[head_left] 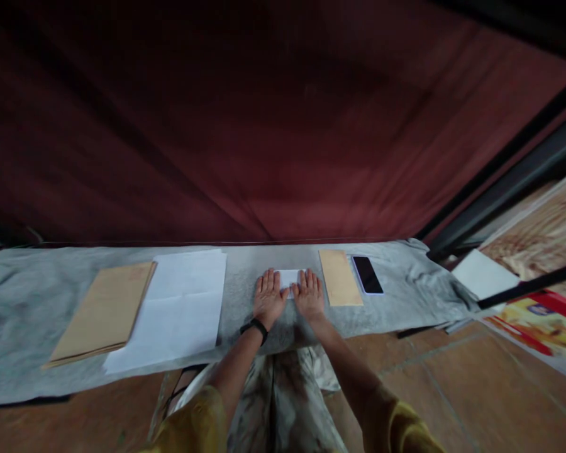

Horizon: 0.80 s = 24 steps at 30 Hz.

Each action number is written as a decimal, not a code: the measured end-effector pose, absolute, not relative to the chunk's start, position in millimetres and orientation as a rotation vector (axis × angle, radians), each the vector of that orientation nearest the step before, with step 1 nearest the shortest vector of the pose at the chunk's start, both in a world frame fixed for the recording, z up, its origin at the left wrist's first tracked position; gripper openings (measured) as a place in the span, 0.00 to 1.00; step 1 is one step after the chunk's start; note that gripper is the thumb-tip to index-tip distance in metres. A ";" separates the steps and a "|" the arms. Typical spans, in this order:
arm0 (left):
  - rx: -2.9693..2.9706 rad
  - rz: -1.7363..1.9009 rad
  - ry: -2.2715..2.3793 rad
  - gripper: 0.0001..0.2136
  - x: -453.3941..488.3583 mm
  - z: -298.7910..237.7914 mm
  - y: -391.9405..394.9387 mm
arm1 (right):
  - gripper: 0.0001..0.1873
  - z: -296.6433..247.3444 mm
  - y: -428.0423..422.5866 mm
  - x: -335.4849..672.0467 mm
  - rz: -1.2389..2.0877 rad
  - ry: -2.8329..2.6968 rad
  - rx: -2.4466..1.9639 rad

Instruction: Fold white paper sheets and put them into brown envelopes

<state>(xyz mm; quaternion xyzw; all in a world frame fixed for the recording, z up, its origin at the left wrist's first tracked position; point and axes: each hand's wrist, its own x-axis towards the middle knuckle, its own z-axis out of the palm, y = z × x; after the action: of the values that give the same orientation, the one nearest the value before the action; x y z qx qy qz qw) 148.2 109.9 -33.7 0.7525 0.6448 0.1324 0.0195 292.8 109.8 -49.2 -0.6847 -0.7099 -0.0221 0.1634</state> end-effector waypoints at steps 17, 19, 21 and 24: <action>2.410 0.390 2.024 0.31 146.8 -42.5 115.4 | 0.33 -52.2 116.0 292.4 -0.055 -1.988 -1.998; 2.419 0.381 2.031 0.31 146.9 -40.3 114.4 | 0.32 -51.3 114.9 291.8 -0.065 -1.985 -1.996; 2.433 0.368 2.033 0.30 146.6 -38.7 113.5 | 0.32 -52.2 114.0 291.7 -0.076 -1.982 -1.987; 2.435 0.358 2.027 0.31 145.8 -38.9 112.8 | 0.32 -55.6 113.7 293.4 -0.088 -1.981 -1.956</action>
<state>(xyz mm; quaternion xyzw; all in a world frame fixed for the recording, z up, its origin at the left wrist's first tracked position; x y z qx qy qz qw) 145.8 112.8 -38.9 0.7636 0.6355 0.1121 -0.0233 293.4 113.7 -55.6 -0.6912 -0.6999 -0.0310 0.1773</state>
